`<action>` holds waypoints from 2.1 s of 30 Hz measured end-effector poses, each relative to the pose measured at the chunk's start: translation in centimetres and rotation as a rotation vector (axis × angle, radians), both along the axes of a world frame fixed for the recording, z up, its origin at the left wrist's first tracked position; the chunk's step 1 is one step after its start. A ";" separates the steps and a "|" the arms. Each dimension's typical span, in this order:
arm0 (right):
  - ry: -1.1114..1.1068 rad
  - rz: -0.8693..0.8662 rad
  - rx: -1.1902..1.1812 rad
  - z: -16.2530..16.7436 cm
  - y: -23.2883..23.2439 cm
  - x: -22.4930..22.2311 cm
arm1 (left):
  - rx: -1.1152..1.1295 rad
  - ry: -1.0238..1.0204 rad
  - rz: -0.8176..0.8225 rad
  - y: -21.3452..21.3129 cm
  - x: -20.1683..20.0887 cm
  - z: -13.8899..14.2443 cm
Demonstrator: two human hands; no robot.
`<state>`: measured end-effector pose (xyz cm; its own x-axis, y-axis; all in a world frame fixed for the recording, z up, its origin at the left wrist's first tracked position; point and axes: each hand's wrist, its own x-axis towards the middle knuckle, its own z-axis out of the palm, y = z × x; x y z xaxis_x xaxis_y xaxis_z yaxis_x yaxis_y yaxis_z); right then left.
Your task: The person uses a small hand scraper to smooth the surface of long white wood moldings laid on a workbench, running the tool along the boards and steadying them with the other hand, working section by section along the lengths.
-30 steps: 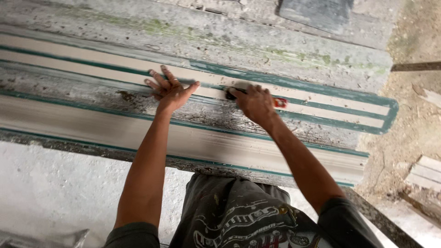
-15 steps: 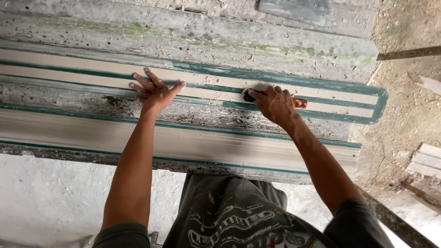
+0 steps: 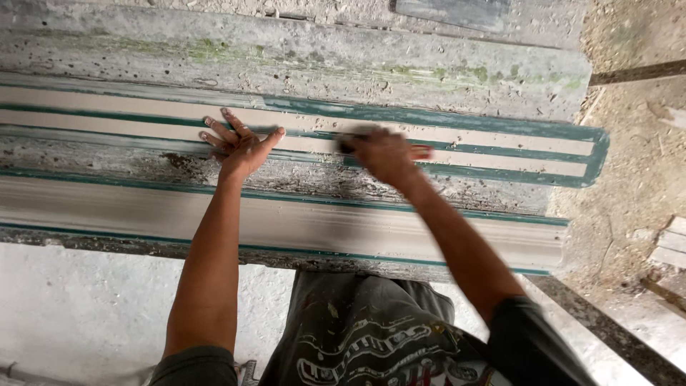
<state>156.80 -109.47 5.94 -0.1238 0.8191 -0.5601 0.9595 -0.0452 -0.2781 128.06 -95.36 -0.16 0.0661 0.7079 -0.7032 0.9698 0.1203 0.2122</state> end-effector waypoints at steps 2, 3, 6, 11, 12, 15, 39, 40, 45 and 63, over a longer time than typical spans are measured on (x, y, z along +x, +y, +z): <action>0.011 0.093 0.324 -0.4 1.4 -3.8 | 0.006 0.047 -0.019 -0.1 0.2 0.2; 0.031 0.018 0.249 -0.4 1.6 -4.9 | 0.011 0.060 -0.036 -0.1 0.2 0.2; 0.094 -0.184 0.063 0.2 0.9 -5.8 | -0.001 0.065 -0.054 0.0 0.0 -0.1; 0.083 -0.368 -0.007 1.4 -4.2 0.5 | -0.073 -0.023 -0.025 0.4 -0.3 -0.4; 0.019 -0.391 -0.126 1.7 -5.4 2.0 | -0.060 -0.002 -0.030 0.4 -0.3 -0.3; 0.001 -0.549 -0.045 3.5 -10.0 7.0 | -0.039 0.026 -0.035 0.2 -0.1 0.0; -0.278 -1.159 0.010 5.2 -27.7 25.3 | 0.121 0.086 -0.100 -0.4 1.2 1.9; -0.173 -1.208 0.060 5.3 -28.0 25.0 | 0.117 0.098 -0.109 -0.5 1.3 2.1; 0.342 -1.274 0.262 2.8 -23.2 23.7 | 0.123 0.210 -0.252 -0.6 1.5 1.8; 1.557 -2.267 0.302 -7.6 -7.5 33.9 | 0.511 1.284 -1.369 -0.4 2.5 1.9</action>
<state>190.72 -116.95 -1.69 0.4366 0.2817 -0.8544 -0.8990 0.0991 -0.4267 130.55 -95.80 1.73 0.3589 0.7528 -0.5518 -0.0793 -0.5645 -0.8216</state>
